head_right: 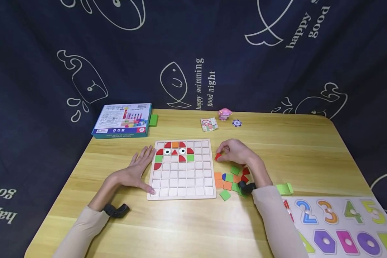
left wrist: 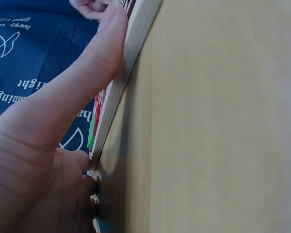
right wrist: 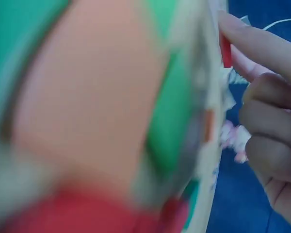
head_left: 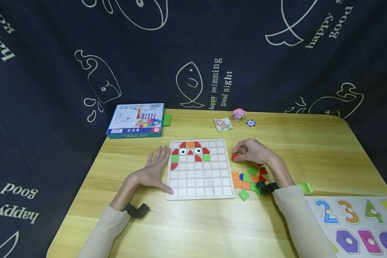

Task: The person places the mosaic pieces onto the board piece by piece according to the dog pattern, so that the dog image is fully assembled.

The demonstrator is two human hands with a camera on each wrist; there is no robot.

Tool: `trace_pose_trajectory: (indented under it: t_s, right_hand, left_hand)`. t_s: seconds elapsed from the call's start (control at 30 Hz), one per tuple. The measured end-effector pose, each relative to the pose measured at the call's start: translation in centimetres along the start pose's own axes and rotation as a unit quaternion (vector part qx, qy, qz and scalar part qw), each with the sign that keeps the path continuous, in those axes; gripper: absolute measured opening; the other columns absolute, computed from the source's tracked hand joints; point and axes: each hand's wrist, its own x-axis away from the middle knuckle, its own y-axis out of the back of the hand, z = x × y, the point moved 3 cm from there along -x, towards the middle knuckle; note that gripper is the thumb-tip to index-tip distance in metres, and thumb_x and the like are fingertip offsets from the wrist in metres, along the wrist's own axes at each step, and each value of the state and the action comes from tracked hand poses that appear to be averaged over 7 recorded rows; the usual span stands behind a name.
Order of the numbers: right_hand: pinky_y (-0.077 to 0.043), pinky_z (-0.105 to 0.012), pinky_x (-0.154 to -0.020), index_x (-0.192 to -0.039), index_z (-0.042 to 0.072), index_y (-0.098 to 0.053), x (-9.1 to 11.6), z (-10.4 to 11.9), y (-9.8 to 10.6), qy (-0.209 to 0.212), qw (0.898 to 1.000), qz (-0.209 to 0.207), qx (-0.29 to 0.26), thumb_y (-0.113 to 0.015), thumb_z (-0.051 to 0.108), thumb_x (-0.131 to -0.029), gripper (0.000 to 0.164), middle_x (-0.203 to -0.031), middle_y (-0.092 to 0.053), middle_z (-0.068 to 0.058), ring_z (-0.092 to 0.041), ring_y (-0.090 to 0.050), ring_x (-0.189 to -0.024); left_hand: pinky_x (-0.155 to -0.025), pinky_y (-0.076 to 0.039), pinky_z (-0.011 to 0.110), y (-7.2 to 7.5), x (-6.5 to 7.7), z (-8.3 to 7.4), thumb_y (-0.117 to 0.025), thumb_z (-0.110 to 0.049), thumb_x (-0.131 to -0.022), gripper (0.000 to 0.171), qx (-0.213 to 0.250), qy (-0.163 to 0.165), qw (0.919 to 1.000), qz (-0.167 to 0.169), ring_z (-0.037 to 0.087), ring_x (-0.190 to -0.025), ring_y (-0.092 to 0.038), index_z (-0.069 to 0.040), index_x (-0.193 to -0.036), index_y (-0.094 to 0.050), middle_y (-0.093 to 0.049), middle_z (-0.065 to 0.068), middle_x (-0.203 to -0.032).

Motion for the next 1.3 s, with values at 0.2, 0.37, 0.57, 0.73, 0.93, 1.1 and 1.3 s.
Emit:
trace_pose_trajectory:
  t_s: [0.2, 0.37, 0.57, 0.73, 0.93, 1.1, 1.3]
  right_hand:
    - [-0.031, -0.024, -0.055, -0.096, 0.018, -0.074, -0.7, 5.8, -3.7, 0.062, 0.997, -0.015, -0.036, -0.082, 0.024, -0.077, 0.022, -0.063, -0.044, 0.001, -0.016, -0.042, -0.065]
    - [-0.028, -0.022, -0.051, -0.095, 0.014, -0.076, -1.9, 8.6, -7.1, 0.053, 0.998, -0.033, -0.03, -0.084, 0.02, -0.074, 0.022, -0.052, -0.039, 0.004, -0.012, -0.033, -0.05]
    - [-0.026, -0.022, -0.048, -0.091, 0.015, -0.078, -2.4, 8.8, -7.9, 0.019, 0.997, -0.068, -0.022, -0.085, 0.016, -0.072, 0.021, -0.052, -0.045, 0.002, -0.011, -0.034, -0.048]
    - [-0.024, -0.021, -0.046, -0.09, 0.015, -0.079, -2.5, 8.4, -7.8, 0.016, 0.996, -0.063, -0.062, -0.086, 0.016, -0.071, 0.02, -0.05, -0.04, 0.003, -0.011, -0.03, -0.045]
    - [-0.022, -0.02, -0.044, -0.087, 0.013, -0.08, -2.7, 8.5, -8.1, 0.022, 0.994, -0.062, -0.086, -0.087, 0.016, -0.069, 0.019, -0.049, -0.039, 0.005, -0.009, -0.027, -0.043]
    - [-0.023, -0.02, -0.043, -0.087, 0.015, -0.08, -2.8, 8.5, -8.2, 0.005, 0.993, -0.075, -0.089, -0.086, 0.015, -0.07, 0.018, -0.047, -0.039, 0.004, -0.009, -0.027, -0.043]
    - [-0.024, -0.02, -0.043, -0.09, 0.015, -0.08, -2.9, 8.6, -8.2, 0.01, 0.993, -0.062, -0.097, -0.085, 0.013, -0.071, 0.02, -0.053, -0.045, 0.003, -0.01, -0.03, -0.045]
  left_hand:
    - [-0.12, 0.009, 0.059, -0.2, 0.0, 0.2, -0.08, -0.071, -0.053, 0.149, 0.002, 0.004, 1.0, 0.0, 0.034, -0.149, 0.019, -0.011, -0.154, 0.012, 0.019, 0.014, -0.162]
    - [-0.12, 0.01, 0.058, -0.2, -0.1, 0.1, -0.079, -0.073, -0.053, 0.149, 0.001, 0.002, 1.0, 0.001, 0.032, -0.149, 0.02, -0.012, -0.155, 0.011, 0.02, 0.012, -0.162]
    - [-0.12, 0.011, 0.058, -0.3, -0.2, 0.1, -0.079, -0.073, -0.053, 0.15, 0.001, 0.005, 1.0, 0.005, 0.032, -0.149, 0.02, -0.013, -0.154, 0.013, 0.021, 0.011, -0.161]
    - [-0.12, 0.01, 0.058, -0.3, -0.2, 0.2, -0.08, -0.072, -0.053, 0.15, -0.001, 0.005, 1.0, 0.004, 0.032, -0.149, 0.02, -0.013, -0.154, 0.013, 0.021, 0.012, -0.161]
    - [-0.12, 0.01, 0.058, -0.2, -0.1, 0.1, -0.08, -0.072, -0.053, 0.15, -0.002, 0.003, 1.0, 0.003, 0.033, -0.149, 0.02, -0.011, -0.154, 0.012, 0.021, 0.012, -0.161]
    - [-0.12, 0.011, 0.058, -0.1, -0.1, 0.1, -0.08, -0.071, -0.054, 0.149, -0.002, 0.003, 1.0, 0.003, 0.033, -0.149, 0.02, -0.011, -0.154, 0.012, 0.021, 0.013, -0.161]
    - [-0.119, 0.01, 0.059, 0.1, -0.1, 0.1, -0.079, -0.071, -0.055, 0.148, -0.001, 0.004, 1.0, 0.007, 0.033, -0.149, 0.02, -0.01, -0.154, 0.012, 0.021, 0.014, -0.161]
